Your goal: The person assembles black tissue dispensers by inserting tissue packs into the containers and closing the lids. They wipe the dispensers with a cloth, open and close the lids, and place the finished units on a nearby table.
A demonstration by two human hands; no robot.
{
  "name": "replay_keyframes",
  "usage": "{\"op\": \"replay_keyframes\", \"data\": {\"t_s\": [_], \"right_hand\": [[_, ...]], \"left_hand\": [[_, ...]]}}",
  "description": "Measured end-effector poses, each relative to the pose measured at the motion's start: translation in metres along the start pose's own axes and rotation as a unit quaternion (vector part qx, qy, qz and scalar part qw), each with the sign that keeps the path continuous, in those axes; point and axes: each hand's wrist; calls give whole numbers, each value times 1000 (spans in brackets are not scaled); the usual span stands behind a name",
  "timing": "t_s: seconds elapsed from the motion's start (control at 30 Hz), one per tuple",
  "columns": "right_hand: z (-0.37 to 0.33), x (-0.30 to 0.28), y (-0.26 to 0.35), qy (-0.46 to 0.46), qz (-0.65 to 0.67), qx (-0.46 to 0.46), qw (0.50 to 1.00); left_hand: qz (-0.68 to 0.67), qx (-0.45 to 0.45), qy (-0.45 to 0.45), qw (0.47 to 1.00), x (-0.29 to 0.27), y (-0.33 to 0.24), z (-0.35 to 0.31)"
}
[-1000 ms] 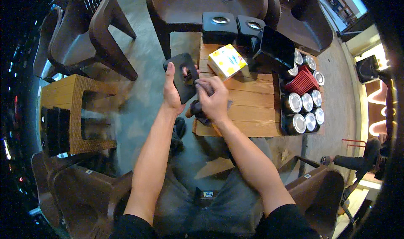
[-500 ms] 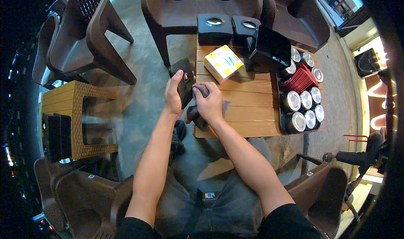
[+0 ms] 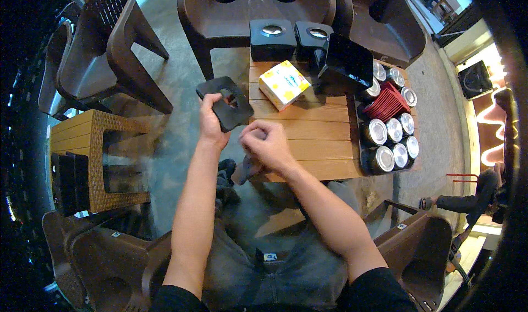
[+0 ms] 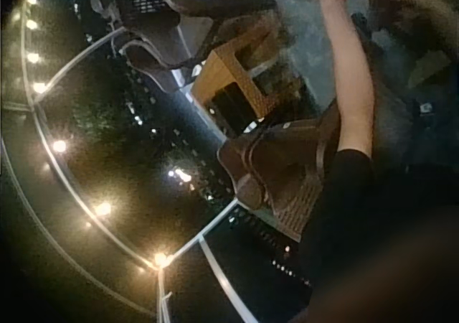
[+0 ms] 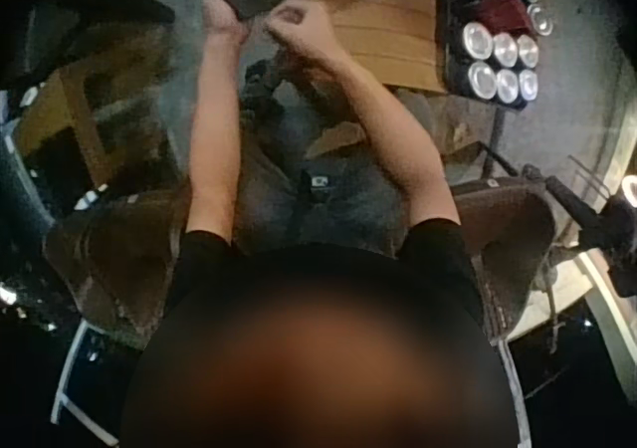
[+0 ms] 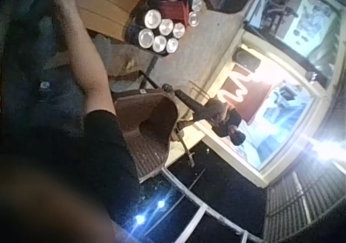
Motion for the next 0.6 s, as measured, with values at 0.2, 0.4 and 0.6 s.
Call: {"op": "replay_keyframes", "data": {"t_s": [0.2,0.4,0.6], "right_hand": [[35,-78,25,-185,35,-19,982],[51,-103,21,-249,-308,-98,913],[69,-91,4,-275,-350,-144,884]], "left_hand": [[127,-49,2,991,2,8,-9],[622,247,-139,730,2,34,-14],[676,237,-145,683,-6,33,-13]]}}
Point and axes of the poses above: each hand's wrist, its own z-axis towards the middle knuckle, its own x-axis out of the palm, y = z × x, and after that the axes turned 15 degrees about -y, right-handed
